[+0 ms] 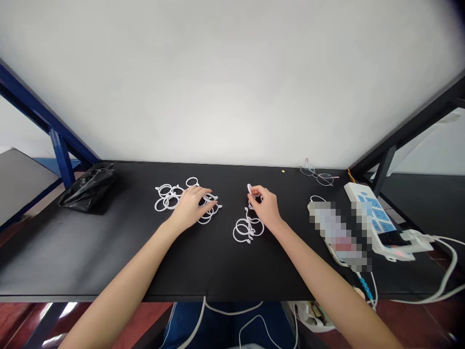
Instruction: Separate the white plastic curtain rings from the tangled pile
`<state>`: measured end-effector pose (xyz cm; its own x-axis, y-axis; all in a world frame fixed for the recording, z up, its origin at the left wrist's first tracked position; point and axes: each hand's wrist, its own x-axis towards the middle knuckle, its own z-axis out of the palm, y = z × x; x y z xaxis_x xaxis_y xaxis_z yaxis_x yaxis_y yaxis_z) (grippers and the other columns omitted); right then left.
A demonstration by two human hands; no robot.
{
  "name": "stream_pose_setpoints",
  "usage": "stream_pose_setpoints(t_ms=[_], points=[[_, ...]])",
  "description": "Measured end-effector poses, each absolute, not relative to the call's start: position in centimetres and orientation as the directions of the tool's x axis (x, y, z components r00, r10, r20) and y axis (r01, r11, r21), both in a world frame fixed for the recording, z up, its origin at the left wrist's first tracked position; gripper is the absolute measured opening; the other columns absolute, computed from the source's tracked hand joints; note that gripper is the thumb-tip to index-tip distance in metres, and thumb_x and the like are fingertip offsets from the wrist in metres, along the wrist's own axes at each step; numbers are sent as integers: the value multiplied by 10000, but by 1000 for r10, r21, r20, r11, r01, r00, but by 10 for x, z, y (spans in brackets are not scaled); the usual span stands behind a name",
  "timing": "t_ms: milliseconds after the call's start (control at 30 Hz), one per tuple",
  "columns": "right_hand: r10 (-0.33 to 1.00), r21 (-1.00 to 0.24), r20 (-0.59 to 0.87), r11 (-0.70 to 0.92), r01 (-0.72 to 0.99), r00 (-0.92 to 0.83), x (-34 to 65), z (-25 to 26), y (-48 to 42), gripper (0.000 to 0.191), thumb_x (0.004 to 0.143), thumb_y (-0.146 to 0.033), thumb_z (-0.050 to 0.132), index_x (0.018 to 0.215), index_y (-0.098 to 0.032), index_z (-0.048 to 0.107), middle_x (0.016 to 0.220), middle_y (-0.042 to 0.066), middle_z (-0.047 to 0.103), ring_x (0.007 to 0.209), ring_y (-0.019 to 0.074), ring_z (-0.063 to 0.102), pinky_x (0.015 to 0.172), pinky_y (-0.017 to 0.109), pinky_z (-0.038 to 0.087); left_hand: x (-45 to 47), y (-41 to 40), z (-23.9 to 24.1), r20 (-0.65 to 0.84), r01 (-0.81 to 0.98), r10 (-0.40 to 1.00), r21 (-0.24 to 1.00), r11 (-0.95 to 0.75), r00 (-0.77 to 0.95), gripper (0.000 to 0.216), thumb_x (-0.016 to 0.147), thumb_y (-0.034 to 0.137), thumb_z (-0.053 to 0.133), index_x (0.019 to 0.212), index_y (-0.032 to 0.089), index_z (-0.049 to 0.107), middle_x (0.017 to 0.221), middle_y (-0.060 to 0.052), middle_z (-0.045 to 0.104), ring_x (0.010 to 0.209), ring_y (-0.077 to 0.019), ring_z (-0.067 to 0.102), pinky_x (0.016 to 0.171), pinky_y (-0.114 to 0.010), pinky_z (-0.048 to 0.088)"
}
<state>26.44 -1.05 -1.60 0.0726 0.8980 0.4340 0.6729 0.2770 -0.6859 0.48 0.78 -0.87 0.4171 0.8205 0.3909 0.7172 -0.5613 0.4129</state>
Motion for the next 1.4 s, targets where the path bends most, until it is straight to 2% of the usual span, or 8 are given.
stream_pose_setpoints(t_ms=[267, 500, 633, 767, 1000, 1167, 1300, 1400], points=[[857, -805, 458, 287, 520, 237, 259, -6, -18, 209, 925, -371, 525, 797, -207, 542, 893, 76, 762, 770, 213, 721, 661, 293, 516, 5, 7, -8, 366, 737, 824, 383, -557, 433, 352, 909, 460, 552, 1078, 165, 641, 1024, -94, 692, 1015, -272, 599, 939, -445, 445], [887, -925, 353, 283, 253, 299, 255, -3, -19, 314, 897, -468, 573, 758, -204, 475, 713, 42, 719, 629, 177, 706, 541, 237, 497, 5, 6, -8, 364, 744, 821, 365, -560, 439, 357, 918, 460, 537, 1083, 162, 642, 1024, -97, 690, 1024, -271, 592, 942, -457, 440], [866, -943, 330, 285, 171, 375, 255, 3, -19, 316, 877, -460, 596, 740, -208, 464, 556, -42, 586, 419, 101, 547, 428, 208, 422, 5, 5, -7, 372, 746, 817, 354, -564, 441, 349, 929, 462, 513, 1070, 170, 645, 1019, -100, 690, 1025, -274, 592, 934, -463, 441], [855, -948, 315, 260, 184, 412, 255, 3, -19, 328, 864, -441, 595, 674, -210, 461, 505, -89, 369, 376, 71, 396, 369, 206, 315, 6, 5, -6, 378, 743, 813, 352, -569, 443, 347, 931, 466, 509, 1075, 178, 641, 1035, -97, 685, 1031, -274, 595, 941, -457, 437], [872, -938, 329, 256, 235, 364, 251, -1, -21, 315, 842, -359, 611, 655, -219, 400, 532, -87, 343, 417, 74, 379, 407, 215, 317, 7, 4, -5, 349, 752, 819, 342, -564, 455, 350, 924, 456, 533, 1086, 162, 631, 1033, -90, 677, 1022, -267, 591, 949, -449, 429], [919, -962, 258, 217, 165, 299, 246, 10, -27, 389, 835, -360, 621, 609, -218, 338, 528, -93, 318, 395, 65, 393, 415, 207, 349, 7, 3, -3, 374, 731, 808, 360, -580, 456, 338, 957, 434, 472, 1114, 173, 618, 1068, -89, 667, 1030, -260, 588, 967, -449, 419], [976, -963, 204, 185, 197, 79, 233, 21, -44, 391, 877, -428, 586, 627, -208, 380, 529, -81, 348, 414, 75, 451, 423, 201, 345, 12, -8, 6, 511, 611, 717, 396, -685, 474, 454, 960, 444, 455, 1325, 173, 459, 1238, -135, 598, 1118, -272, 553, 982, -458, 409], [966, -951, 220, 243, 191, -133, 224, 21, -56, 413, 932, -472, 491, 641, -207, 367, 545, -73, 343, 426, 71, 415, 430, 205, 332, 25, -22, 9, 631, 429, 552, 356, -830, 545, 725, 850, 573, 582, 1404, 174, 337, 1271, -169, 571, 1106, -291, 561, 982, -475, 412]])
